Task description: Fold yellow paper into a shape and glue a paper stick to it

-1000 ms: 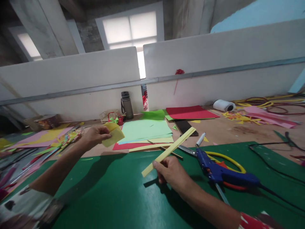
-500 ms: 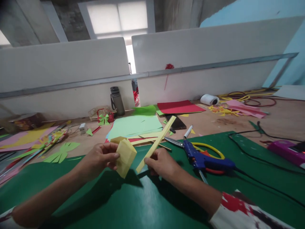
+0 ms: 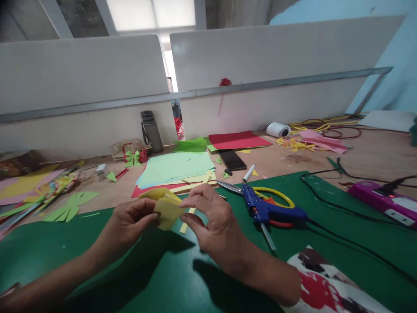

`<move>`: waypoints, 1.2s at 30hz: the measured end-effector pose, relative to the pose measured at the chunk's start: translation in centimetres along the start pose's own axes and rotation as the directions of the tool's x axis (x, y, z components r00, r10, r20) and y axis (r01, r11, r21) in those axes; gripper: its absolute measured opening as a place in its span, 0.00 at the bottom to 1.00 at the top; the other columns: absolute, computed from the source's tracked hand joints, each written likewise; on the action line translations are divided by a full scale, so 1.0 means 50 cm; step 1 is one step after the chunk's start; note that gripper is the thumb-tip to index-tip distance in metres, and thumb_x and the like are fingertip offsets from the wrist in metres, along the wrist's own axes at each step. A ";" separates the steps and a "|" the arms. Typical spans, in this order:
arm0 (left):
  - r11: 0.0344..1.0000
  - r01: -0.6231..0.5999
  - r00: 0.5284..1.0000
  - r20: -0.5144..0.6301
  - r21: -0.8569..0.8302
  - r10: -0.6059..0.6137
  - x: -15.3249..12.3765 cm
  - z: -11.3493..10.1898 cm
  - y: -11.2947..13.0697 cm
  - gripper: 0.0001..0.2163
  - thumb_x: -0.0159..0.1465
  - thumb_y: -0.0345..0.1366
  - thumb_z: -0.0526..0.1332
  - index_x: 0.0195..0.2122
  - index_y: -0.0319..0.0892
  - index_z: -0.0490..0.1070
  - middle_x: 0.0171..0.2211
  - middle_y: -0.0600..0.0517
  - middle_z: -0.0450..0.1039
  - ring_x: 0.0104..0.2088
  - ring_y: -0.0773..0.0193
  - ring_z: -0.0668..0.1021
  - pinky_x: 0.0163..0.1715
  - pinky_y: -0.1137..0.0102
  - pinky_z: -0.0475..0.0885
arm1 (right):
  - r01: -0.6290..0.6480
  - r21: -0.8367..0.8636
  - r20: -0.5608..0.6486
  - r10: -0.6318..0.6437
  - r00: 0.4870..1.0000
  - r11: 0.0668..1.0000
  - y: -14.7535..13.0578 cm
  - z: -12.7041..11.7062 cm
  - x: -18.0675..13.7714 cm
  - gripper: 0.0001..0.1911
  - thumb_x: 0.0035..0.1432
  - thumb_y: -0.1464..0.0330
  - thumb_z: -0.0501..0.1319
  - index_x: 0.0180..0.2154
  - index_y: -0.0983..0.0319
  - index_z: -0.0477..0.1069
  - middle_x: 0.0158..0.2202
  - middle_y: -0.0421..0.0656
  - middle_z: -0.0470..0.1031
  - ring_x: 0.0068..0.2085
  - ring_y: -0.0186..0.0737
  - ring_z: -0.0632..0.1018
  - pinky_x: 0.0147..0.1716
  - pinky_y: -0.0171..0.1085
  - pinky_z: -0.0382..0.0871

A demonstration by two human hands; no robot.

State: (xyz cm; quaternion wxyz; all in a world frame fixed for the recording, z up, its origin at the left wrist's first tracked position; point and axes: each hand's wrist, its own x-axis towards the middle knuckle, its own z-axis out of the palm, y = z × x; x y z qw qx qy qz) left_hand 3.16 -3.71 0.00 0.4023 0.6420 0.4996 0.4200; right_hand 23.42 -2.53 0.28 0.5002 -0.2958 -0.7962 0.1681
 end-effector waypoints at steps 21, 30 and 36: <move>0.926 -0.217 0.976 0.035 0.310 0.217 -0.016 0.014 -0.004 0.06 0.59 0.32 0.58 0.32 0.41 0.76 0.28 0.50 0.77 0.24 0.65 0.75 0.25 0.73 0.68 | -0.015 -0.040 0.008 0.015 1.000 0.999 0.009 0.014 -0.013 0.08 0.50 0.77 0.62 0.31 0.59 0.67 0.42 0.43 0.69 0.46 0.39 0.72 0.45 0.39 0.67; 0.885 -0.292 0.956 0.097 0.363 0.276 -0.018 0.022 0.001 0.08 0.62 0.33 0.56 0.32 0.39 0.75 0.27 0.49 0.75 0.25 0.65 0.74 0.26 0.72 0.69 | -0.007 -0.033 0.021 0.008 1.000 0.999 0.011 0.018 -0.011 0.08 0.50 0.77 0.62 0.31 0.60 0.68 0.41 0.43 0.69 0.45 0.39 0.72 0.45 0.39 0.66; 0.912 -0.273 0.962 0.107 0.306 0.251 -0.011 0.022 -0.006 0.09 0.62 0.33 0.55 0.33 0.40 0.75 0.31 0.48 0.77 0.29 0.63 0.76 0.30 0.71 0.70 | 0.008 -0.039 0.055 -0.006 0.998 0.999 0.010 0.018 -0.011 0.06 0.51 0.77 0.61 0.29 0.60 0.69 0.39 0.43 0.70 0.42 0.40 0.73 0.42 0.40 0.67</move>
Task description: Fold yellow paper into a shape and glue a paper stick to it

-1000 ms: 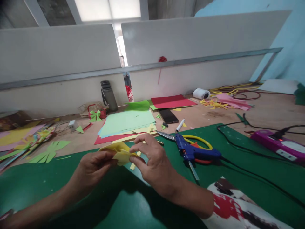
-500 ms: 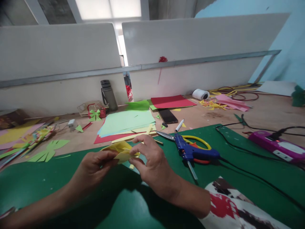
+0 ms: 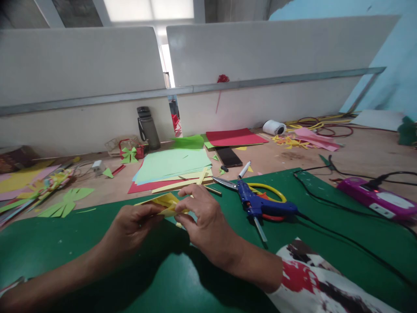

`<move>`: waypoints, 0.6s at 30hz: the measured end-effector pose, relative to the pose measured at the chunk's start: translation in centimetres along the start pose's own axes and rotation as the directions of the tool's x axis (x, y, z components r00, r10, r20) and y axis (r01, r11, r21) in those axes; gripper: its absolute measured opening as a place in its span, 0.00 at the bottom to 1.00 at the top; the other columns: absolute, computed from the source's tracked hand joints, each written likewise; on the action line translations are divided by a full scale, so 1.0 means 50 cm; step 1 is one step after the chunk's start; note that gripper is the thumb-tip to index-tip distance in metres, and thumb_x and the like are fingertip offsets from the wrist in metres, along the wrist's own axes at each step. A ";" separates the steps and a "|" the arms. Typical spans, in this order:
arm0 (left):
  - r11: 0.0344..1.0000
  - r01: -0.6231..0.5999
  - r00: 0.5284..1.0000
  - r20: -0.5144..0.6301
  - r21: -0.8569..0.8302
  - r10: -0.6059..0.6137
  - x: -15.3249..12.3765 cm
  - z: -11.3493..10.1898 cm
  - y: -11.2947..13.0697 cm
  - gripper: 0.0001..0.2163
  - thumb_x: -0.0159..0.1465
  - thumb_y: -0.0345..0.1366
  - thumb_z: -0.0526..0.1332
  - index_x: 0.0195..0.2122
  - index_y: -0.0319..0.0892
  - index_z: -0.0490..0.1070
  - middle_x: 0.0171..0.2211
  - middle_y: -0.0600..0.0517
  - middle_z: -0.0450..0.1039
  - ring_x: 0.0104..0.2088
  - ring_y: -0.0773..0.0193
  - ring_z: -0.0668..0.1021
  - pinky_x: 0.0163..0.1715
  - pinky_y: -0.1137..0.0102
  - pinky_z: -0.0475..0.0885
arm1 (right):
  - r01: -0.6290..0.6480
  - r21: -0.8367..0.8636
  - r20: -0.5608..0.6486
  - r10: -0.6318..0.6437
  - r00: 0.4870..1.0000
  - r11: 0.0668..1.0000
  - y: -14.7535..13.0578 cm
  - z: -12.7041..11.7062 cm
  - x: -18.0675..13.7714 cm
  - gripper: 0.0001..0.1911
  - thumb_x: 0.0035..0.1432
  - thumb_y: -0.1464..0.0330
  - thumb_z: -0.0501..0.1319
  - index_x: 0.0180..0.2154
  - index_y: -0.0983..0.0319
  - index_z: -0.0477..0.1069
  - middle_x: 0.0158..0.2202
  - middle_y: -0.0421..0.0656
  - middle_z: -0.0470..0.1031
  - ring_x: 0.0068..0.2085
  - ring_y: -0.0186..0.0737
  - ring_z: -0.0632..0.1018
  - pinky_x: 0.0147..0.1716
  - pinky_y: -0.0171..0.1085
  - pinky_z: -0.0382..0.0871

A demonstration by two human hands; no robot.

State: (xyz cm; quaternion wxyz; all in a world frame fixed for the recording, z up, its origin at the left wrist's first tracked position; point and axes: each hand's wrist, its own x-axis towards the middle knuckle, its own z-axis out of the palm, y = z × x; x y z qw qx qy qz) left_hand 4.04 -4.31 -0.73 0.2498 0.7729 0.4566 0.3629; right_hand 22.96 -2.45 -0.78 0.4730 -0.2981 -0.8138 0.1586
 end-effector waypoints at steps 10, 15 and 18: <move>0.981 -0.147 0.986 -0.060 0.123 0.156 -0.010 0.012 -0.016 0.09 0.63 0.30 0.55 0.42 0.43 0.71 0.34 0.50 0.77 0.31 0.66 0.77 0.32 0.74 0.71 | 0.034 -0.022 0.070 -0.033 0.997 0.999 0.003 0.008 0.000 0.07 0.54 0.76 0.59 0.31 0.59 0.72 0.41 0.44 0.71 0.45 0.41 0.71 0.44 0.42 0.67; 0.938 -0.286 0.954 -0.033 0.194 0.297 -0.013 0.016 -0.030 0.16 0.64 0.27 0.53 0.51 0.46 0.67 0.43 0.50 0.77 0.40 0.65 0.78 0.41 0.73 0.71 | 0.036 -0.013 0.104 -0.034 0.994 0.999 -0.002 0.007 -0.002 0.08 0.55 0.77 0.57 0.32 0.61 0.72 0.41 0.46 0.70 0.47 0.41 0.70 0.45 0.41 0.66; 0.924 -0.324 0.941 -0.035 0.202 0.338 -0.009 0.013 -0.024 0.18 0.63 0.25 0.53 0.52 0.48 0.67 0.44 0.51 0.76 0.42 0.65 0.78 0.43 0.72 0.70 | 0.009 0.000 0.148 -0.009 0.989 1.000 -0.008 0.004 0.000 0.10 0.56 0.77 0.55 0.35 0.60 0.73 0.41 0.45 0.69 0.46 0.41 0.70 0.45 0.41 0.66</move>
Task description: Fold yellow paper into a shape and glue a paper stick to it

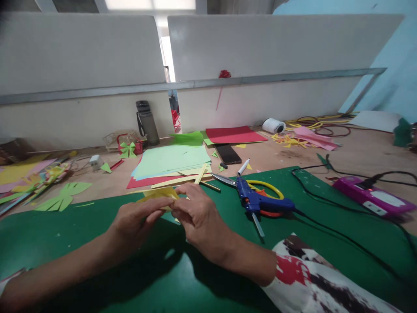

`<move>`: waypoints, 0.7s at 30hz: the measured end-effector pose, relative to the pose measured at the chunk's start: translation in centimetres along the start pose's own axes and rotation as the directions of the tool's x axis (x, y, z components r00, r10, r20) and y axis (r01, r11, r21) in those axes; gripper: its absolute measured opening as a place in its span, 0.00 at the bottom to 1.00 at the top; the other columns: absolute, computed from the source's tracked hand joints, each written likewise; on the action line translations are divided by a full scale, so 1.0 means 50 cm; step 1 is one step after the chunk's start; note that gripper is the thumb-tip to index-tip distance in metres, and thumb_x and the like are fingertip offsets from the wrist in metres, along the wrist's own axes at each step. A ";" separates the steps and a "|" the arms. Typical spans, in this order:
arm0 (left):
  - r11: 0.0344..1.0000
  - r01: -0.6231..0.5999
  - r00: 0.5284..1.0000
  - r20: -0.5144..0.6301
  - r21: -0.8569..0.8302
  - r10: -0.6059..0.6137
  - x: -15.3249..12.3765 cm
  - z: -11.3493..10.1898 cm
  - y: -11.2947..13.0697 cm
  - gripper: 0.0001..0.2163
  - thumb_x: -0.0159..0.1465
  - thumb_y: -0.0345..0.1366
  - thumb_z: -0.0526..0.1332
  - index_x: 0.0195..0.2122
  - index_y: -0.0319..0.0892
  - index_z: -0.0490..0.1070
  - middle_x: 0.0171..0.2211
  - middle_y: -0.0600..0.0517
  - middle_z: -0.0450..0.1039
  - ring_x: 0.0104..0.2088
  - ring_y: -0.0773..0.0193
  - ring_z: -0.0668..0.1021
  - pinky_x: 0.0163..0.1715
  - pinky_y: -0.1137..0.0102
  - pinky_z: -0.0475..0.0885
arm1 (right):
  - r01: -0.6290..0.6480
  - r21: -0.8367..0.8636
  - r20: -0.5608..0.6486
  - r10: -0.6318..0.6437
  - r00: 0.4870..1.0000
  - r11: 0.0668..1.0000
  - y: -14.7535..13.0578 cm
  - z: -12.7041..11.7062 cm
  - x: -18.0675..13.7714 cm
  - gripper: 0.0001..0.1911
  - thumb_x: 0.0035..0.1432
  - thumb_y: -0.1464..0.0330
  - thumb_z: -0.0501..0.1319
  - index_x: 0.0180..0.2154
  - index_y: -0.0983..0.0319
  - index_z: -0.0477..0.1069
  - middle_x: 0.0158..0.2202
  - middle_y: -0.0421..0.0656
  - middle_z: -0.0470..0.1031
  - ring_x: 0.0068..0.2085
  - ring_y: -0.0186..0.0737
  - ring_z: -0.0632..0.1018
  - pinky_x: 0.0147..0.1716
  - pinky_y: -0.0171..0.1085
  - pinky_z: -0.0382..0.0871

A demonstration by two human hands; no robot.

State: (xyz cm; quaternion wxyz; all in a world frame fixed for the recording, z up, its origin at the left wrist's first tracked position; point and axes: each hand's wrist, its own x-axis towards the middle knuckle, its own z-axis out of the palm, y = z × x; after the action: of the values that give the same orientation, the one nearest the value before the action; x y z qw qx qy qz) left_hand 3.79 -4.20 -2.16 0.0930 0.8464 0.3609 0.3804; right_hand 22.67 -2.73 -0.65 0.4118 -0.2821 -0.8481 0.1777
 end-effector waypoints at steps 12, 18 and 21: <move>0.997 0.035 0.999 -0.031 -0.075 -0.037 -0.020 0.004 -0.030 0.21 0.58 0.23 0.58 0.49 0.53 0.71 0.40 0.52 0.78 0.37 0.60 0.80 0.38 0.72 0.73 | -0.049 -0.013 0.073 0.049 0.996 0.999 -0.015 -0.017 -0.017 0.05 0.55 0.75 0.59 0.31 0.62 0.73 0.41 0.45 0.72 0.43 0.37 0.72 0.43 0.36 0.67; 0.999 0.030 0.994 -0.108 -0.044 -0.034 -0.010 0.007 -0.024 0.20 0.58 0.26 0.59 0.48 0.57 0.72 0.38 0.56 0.79 0.31 0.63 0.81 0.29 0.76 0.74 | -0.094 -0.488 0.140 0.185 0.973 0.868 0.009 -0.109 -0.050 0.07 0.60 0.71 0.55 0.37 0.63 0.70 0.37 0.44 0.75 0.41 0.35 0.74 0.43 0.33 0.66; 0.998 0.035 0.989 -0.143 -0.061 -0.044 0.002 0.002 -0.015 0.17 0.58 0.28 0.59 0.47 0.55 0.73 0.39 0.55 0.79 0.32 0.63 0.81 0.31 0.76 0.75 | -0.161 -0.769 0.113 0.380 0.918 0.618 0.043 -0.177 -0.077 0.08 0.60 0.71 0.55 0.36 0.63 0.72 0.39 0.48 0.75 0.41 0.43 0.74 0.41 0.41 0.65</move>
State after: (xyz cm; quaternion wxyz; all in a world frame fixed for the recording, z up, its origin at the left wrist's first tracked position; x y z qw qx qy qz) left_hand 3.51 -3.58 -2.51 0.0987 0.8063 0.3722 0.4490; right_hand 32.36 -2.85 1.19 0.1106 -0.5249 -0.8393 -0.0888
